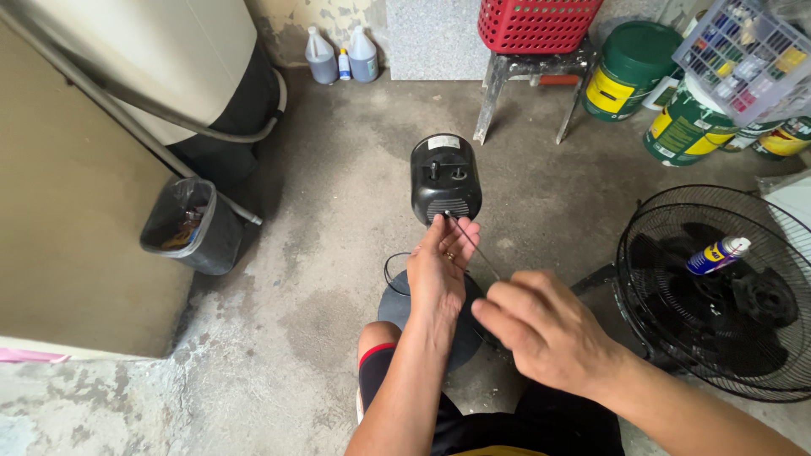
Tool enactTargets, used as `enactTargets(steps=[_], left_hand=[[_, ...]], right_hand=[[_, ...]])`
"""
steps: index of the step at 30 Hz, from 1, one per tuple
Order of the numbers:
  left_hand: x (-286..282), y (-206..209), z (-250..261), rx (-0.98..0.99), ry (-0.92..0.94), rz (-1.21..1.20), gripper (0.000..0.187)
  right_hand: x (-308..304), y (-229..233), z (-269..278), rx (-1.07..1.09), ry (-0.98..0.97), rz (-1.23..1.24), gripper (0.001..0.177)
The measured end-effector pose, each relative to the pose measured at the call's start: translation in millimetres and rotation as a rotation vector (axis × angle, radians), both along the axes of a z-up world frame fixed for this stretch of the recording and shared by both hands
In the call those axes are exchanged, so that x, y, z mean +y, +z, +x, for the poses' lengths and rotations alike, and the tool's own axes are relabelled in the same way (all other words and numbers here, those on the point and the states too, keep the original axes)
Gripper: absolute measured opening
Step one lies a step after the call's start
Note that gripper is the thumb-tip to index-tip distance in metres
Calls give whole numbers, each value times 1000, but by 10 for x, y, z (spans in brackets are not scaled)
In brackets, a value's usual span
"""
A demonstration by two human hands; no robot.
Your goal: The person disassembles a standing fan motor housing using a screwdriver, removes the rear cover, and manipulates internal components. The person then reassembles the housing and secures it with screws.
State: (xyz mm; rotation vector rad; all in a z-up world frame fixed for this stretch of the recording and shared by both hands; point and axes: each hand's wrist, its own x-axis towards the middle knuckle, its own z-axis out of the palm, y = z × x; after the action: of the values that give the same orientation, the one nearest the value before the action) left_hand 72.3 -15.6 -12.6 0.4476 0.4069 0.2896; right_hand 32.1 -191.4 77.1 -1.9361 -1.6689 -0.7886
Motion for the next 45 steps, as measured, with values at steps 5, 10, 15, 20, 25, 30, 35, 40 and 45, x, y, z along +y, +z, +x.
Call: enactTargets(steps=[5,10,15,20,25,30,35,40,45], left_hand=[[57,-1,13,11,-13,15,32],[120,-20,39,34,-49,58,31],[110,-35,51,38,-26,79,26],[-21,-16,30,45,201,267,19],[-213,85,-122,167,677,1333,25],[-131,143,-87,51,689,1474,15],[20,167,-142,16,666,1726,14],[58,226,-149,127,585,1807,11],[13,217,-73,219,471,1774,17]], right_hand=[[-81,-95,14,-32,78,-70,48],[-198,-195,26,-13,104,-95,49],[-310,-197,16,44,128,106,35],[-182,-177,31,556,-210,760,9],[373,-547,630,952,-410,548,13],[692,-789,747,645,-292,579,13],[773,-690,712,688,-332,515,13],[826,-633,651,629,-347,494,14],[879,-688,625,626,-352,505,14]])
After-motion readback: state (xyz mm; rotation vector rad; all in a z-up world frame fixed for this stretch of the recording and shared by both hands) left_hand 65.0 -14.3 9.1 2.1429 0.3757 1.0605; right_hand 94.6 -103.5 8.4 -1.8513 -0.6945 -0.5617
